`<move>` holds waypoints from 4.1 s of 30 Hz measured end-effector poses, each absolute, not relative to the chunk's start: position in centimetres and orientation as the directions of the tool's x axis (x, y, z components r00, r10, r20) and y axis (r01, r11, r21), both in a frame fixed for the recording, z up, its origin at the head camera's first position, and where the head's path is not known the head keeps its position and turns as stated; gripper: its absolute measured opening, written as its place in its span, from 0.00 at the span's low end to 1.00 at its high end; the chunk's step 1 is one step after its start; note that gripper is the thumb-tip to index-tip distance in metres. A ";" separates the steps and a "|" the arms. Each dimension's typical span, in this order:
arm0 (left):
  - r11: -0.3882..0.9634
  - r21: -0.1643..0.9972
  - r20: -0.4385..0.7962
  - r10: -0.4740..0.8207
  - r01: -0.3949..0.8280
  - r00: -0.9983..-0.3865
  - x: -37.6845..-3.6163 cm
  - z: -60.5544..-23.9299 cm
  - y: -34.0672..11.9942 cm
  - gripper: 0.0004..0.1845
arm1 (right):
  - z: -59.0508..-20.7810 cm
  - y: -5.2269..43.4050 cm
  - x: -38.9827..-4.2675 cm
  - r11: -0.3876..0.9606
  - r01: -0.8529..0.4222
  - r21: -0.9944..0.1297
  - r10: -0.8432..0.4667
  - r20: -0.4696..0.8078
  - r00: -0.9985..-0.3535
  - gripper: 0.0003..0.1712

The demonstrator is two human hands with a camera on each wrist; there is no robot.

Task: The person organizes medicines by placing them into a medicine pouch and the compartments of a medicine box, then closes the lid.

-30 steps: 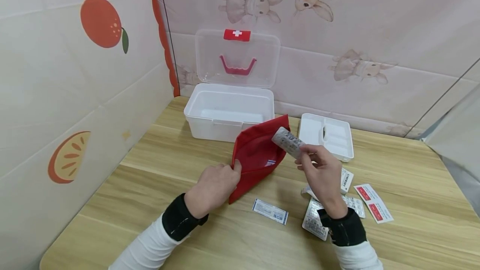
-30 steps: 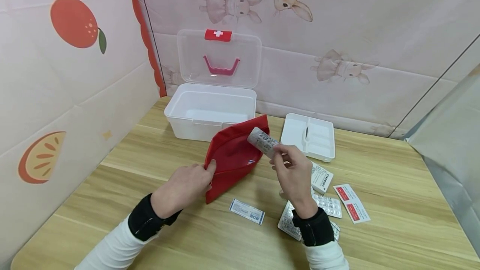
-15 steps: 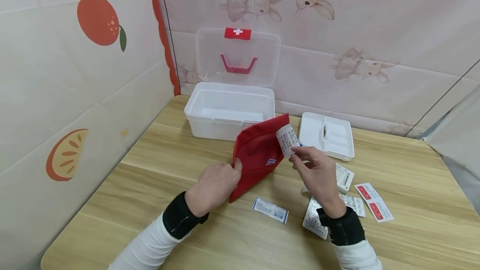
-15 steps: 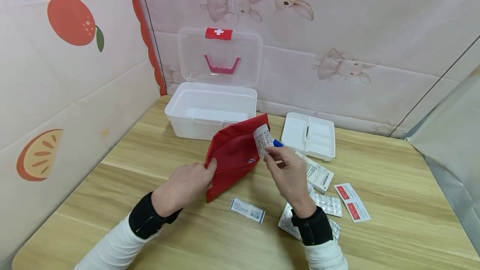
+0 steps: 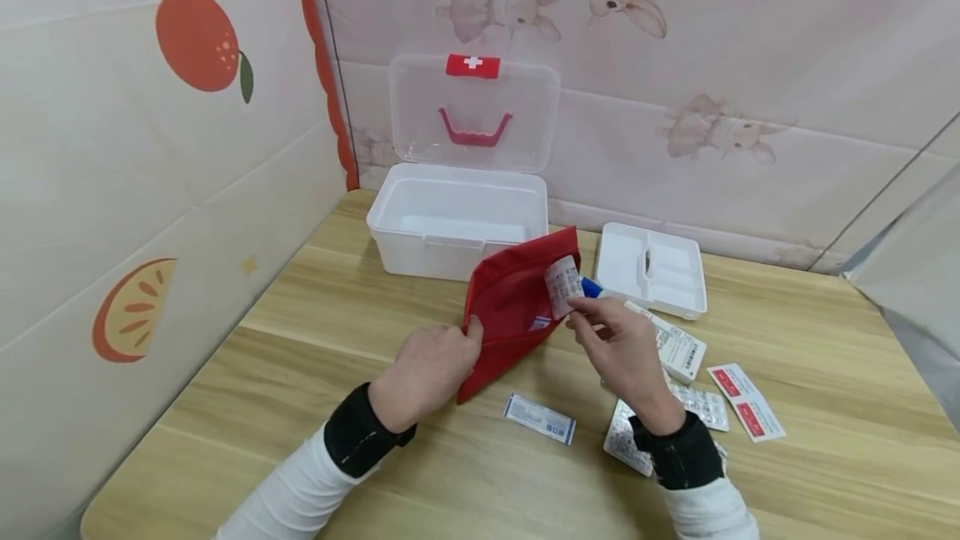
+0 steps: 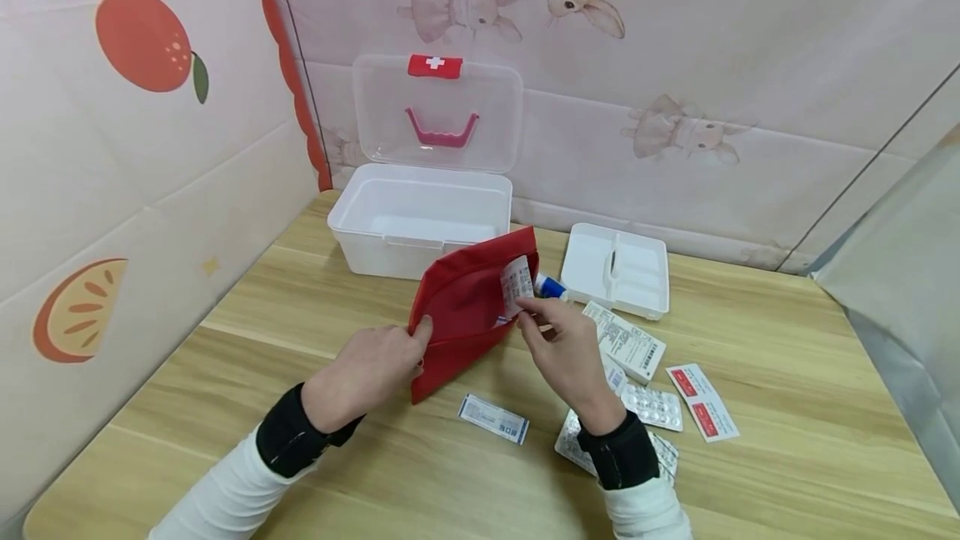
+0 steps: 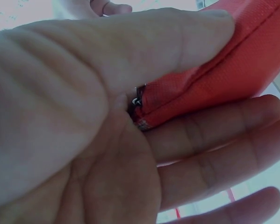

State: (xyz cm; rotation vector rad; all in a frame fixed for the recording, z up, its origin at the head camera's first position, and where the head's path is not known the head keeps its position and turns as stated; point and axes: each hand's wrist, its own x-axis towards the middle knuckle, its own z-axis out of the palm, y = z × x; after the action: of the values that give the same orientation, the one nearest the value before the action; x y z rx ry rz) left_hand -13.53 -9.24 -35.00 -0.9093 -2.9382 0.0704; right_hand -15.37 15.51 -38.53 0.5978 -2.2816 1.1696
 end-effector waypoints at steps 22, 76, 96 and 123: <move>0.818 -0.059 0.054 0.575 0.572 -0.817 -13.7 -34.9 -9.3 0.31 | -38.7 15.3 -15.4 0.529 -0.545 -0.651 -0.265 0.483 -0.835 0.16; 0.817 -0.066 0.056 0.577 0.573 -0.815 -13.6 -35.2 -9.2 0.28 | -36.4 17.3 -14.7 0.738 -0.435 -0.517 -0.345 0.265 -0.900 0.20; 0.824 -0.072 0.041 0.565 0.562 -0.824 -13.5 -35.2 -9.1 0.27 | -38.4 14.1 -13.5 0.796 -0.499 -0.342 -0.560 -0.104 -0.822 0.14; 0.824 -0.055 0.032 0.567 0.565 -0.823 -13.7 -35.3 -9.1 0.29 | -40.8 11.4 -12.5 0.822 -0.535 -0.194 -0.563 -0.145 -0.813 0.15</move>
State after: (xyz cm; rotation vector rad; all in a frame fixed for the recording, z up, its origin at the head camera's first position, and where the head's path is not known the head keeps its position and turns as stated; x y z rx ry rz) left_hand -13.69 -9.10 -35.28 -0.9171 -2.9551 0.0663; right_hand -12.52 11.42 -40.85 0.9705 -3.1854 0.2423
